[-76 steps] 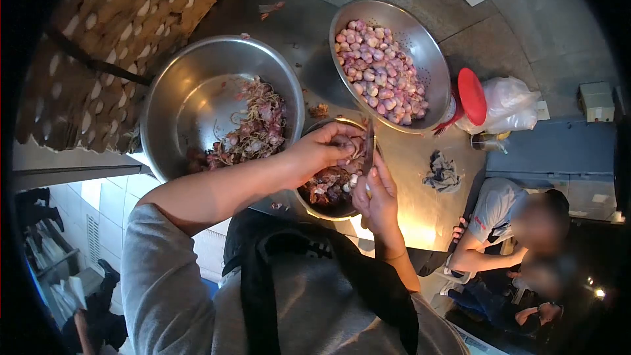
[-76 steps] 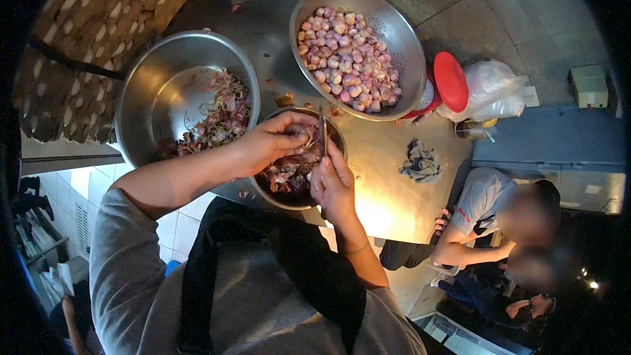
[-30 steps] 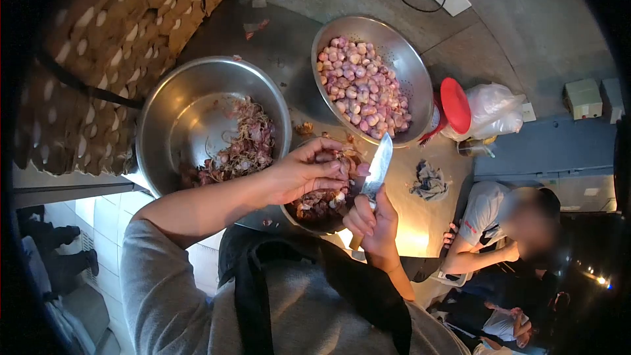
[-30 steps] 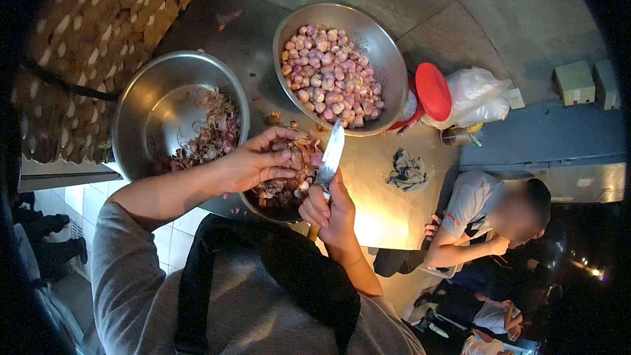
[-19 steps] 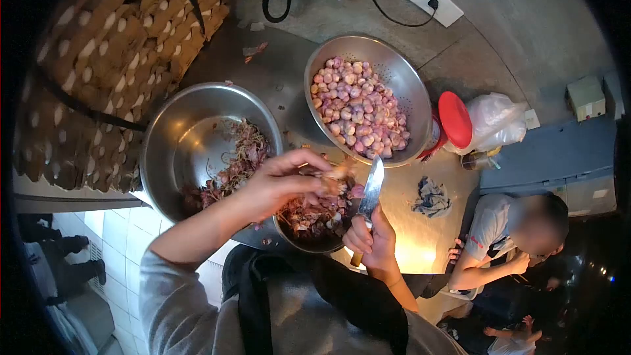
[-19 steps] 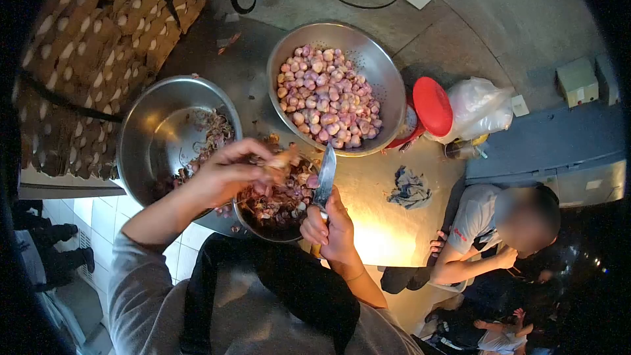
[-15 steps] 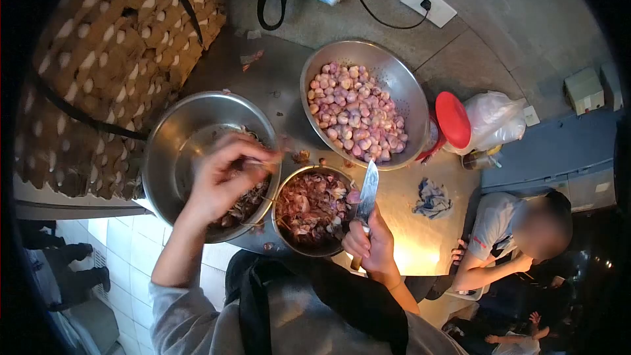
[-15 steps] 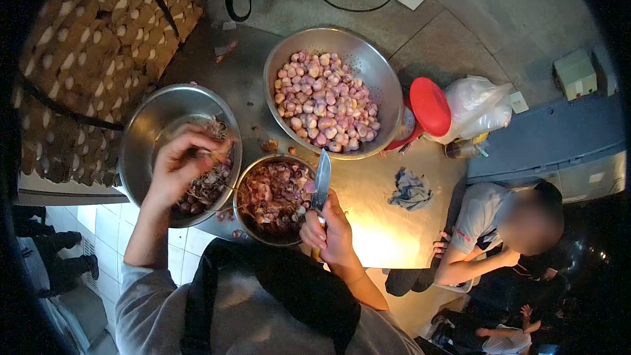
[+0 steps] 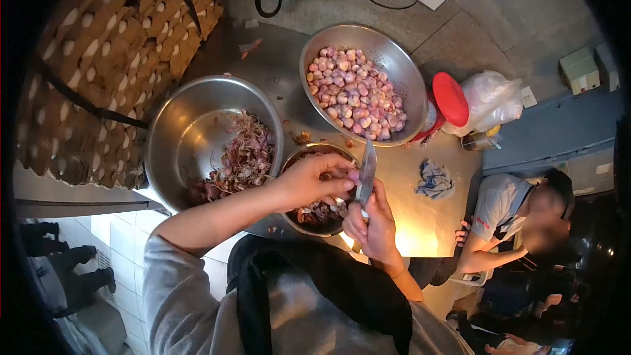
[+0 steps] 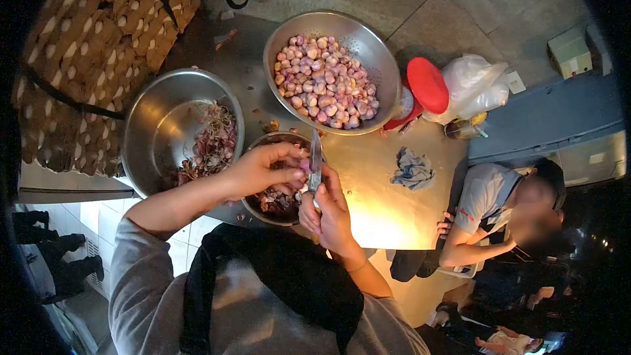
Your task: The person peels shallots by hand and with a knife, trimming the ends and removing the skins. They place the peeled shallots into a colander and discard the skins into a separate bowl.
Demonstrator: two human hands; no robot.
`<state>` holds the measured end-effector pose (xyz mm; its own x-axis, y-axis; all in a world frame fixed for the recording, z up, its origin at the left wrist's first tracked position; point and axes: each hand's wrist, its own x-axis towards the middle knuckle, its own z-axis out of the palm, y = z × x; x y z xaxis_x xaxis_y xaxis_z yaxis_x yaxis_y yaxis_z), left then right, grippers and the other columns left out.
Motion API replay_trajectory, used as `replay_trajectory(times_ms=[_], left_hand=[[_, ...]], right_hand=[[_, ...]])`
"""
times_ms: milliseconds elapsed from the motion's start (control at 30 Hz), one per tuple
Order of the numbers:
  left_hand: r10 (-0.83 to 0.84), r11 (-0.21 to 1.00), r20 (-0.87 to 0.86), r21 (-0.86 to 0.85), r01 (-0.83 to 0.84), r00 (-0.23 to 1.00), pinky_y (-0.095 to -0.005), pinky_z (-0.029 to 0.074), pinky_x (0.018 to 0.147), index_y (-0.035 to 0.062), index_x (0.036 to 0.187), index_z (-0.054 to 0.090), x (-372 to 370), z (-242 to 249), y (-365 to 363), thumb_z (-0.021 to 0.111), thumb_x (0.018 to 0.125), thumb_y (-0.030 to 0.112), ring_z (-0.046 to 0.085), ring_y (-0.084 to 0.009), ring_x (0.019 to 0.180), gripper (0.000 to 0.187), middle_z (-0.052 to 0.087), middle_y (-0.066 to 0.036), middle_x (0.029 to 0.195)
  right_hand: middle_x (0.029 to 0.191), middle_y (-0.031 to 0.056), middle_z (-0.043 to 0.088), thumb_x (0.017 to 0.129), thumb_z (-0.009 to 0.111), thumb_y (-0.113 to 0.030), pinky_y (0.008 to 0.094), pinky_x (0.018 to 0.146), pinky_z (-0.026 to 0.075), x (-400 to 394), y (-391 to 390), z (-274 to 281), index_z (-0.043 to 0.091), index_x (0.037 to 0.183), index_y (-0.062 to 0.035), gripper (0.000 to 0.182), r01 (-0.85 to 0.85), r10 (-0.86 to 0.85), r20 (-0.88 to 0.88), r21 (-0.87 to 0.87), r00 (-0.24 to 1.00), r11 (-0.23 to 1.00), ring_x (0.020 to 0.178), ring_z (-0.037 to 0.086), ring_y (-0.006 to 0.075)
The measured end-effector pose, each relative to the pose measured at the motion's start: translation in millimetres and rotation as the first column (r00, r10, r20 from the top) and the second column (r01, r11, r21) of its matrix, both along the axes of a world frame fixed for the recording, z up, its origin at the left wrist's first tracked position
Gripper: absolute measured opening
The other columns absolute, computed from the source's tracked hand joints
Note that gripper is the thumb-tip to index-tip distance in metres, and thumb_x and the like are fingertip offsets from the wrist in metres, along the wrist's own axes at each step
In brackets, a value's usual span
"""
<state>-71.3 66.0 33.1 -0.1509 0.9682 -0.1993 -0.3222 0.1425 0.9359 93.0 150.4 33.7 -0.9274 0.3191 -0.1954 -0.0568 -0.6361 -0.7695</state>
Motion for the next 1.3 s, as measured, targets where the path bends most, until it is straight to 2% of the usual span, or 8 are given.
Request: replay_trajectory(times_ms=[67, 267, 500, 600, 900, 1000, 1133, 1300], left_hand=[[0.047, 0.999, 0.408, -0.033, -0.037, 0.912, -0.0341, 0.051, 0.078, 0.0043, 0.103, 0.052, 5, -15, 8, 0.056, 0.084, 0.008, 0.06, -0.0193, 0.089, 0.019, 0.059, -0.009, 0.096], [0.164, 0.982, 0.674, -0.045, -0.181, 0.721, -0.0351, 0.053, 0.073, 0.0046, 0.095, 0.051, -7, -38, 11, 0.055, 0.081, 0.004, 0.061, -0.0198, 0.082, 0.014, 0.058, -0.007, 0.089], [0.269, 0.956, 0.613, -0.077, -0.283, 0.743, -0.0316, 0.054, 0.068, 0.0043, 0.09, 0.054, -10, -38, 12, 0.055, 0.081, 0.004, 0.062, -0.0165, 0.074, 0.009, 0.06, -0.007, 0.083], [0.251, 0.966, 0.602, -0.107, -0.235, 0.758, -0.0312, 0.055, 0.067, 0.0043, 0.088, 0.055, -7, -32, 8, 0.055, 0.081, 0.004, 0.063, -0.0168, 0.072, 0.007, 0.061, -0.007, 0.082], [0.217, 0.97, 0.544, -0.026, -0.243, 0.81, -0.0314, 0.055, 0.063, 0.007, 0.081, 0.052, -5, -41, 10, 0.059, 0.077, 0.0, 0.062, -0.0173, 0.068, 0.011, 0.061, -0.007, 0.077], [0.211, 0.973, 0.522, -0.034, -0.227, 0.827, -0.0316, 0.055, 0.062, 0.0077, 0.079, 0.052, -5, -39, 9, 0.059, 0.077, -0.001, 0.062, -0.017, 0.068, 0.011, 0.06, -0.006, 0.076], [0.199, 0.978, 0.48, -0.037, -0.207, 0.854, -0.0307, 0.054, 0.062, 0.0078, 0.077, 0.053, -6, -41, 8, 0.06, 0.077, -0.001, 0.062, -0.0168, 0.068, 0.011, 0.061, -0.006, 0.078], [0.253, 0.964, 0.519, -0.063, -0.259, 0.817, -0.0314, 0.054, 0.065, 0.0049, 0.082, 0.054, -8, -44, 10, 0.059, 0.077, -0.001, 0.062, -0.0181, 0.072, 0.009, 0.061, -0.008, 0.08]], right_hand=[[0.049, -0.0007, 0.032, 0.094, 0.035, -0.031, 0.0184, 0.036, 0.025, 1, -3, -3, 0.024, 0.133, -0.0178, 0.043, 0.025, -0.025, -0.005, 0.052, 1.0, 0.998, 0.036, 0.026, 0.0065], [0.06, -0.0013, 0.038, 0.094, 0.036, -0.022, 0.0177, 0.039, 0.025, 3, -4, -19, 0.012, 0.14, -0.0133, 0.053, -0.001, -0.026, 0.084, 0.303, 0.996, 0.953, 0.043, 0.028, 0.0053], [0.116, 0.0009, 0.044, 0.092, 0.04, -0.014, 0.0146, 0.057, 0.032, 2, -6, -18, 0.023, 0.137, -0.004, 0.048, 0.008, -0.118, 0.146, 0.595, 0.982, 0.804, 0.066, 0.036, 0.0018], [0.116, 0.0015, 0.044, 0.092, 0.039, -0.014, 0.0144, 0.055, 0.031, -1, -5, -18, 0.024, 0.136, -0.0036, 0.048, 0.004, -0.117, 0.169, 0.557, 0.979, 0.831, 0.064, 0.034, 0.0015], [0.127, 0.0116, 0.042, 0.091, 0.043, -0.016, 0.0289, 0.095, 0.029, -8, 0, -25, 0.029, 0.133, -0.0015, 0.046, -0.011, -0.163, 0.19, 0.683, 0.968, 0.73, 0.113, 0.041, 0.0184], [0.117, 0.0117, 0.047, 0.091, 0.044, -0.016, 0.0279, 0.091, 0.034, -7, 2, -36, 0.031, 0.131, -0.0012, 0.045, -0.007, -0.188, 0.183, 0.734, 0.965, 0.679, 0.105, 0.045, 0.0171], [0.099, 0.0064, 0.049, 0.091, 0.045, -0.016, 0.0197, 0.065, 0.039, -11, -1, -27, 0.03, 0.129, -0.0029, 0.043, 0.016, -0.123, 0.163, 0.542, 0.979, 0.84, 0.076, 0.047, 0.0078], [0.085, -0.002, 0.045, 0.092, 0.044, -0.016, 0.0157, 0.053, 0.03, -11, -3, -20, 0.028, 0.132, -0.0058, 0.045, 0.03, -0.109, 0.132, 0.493, 0.985, 0.869, 0.061, 0.035, 0.0033]])
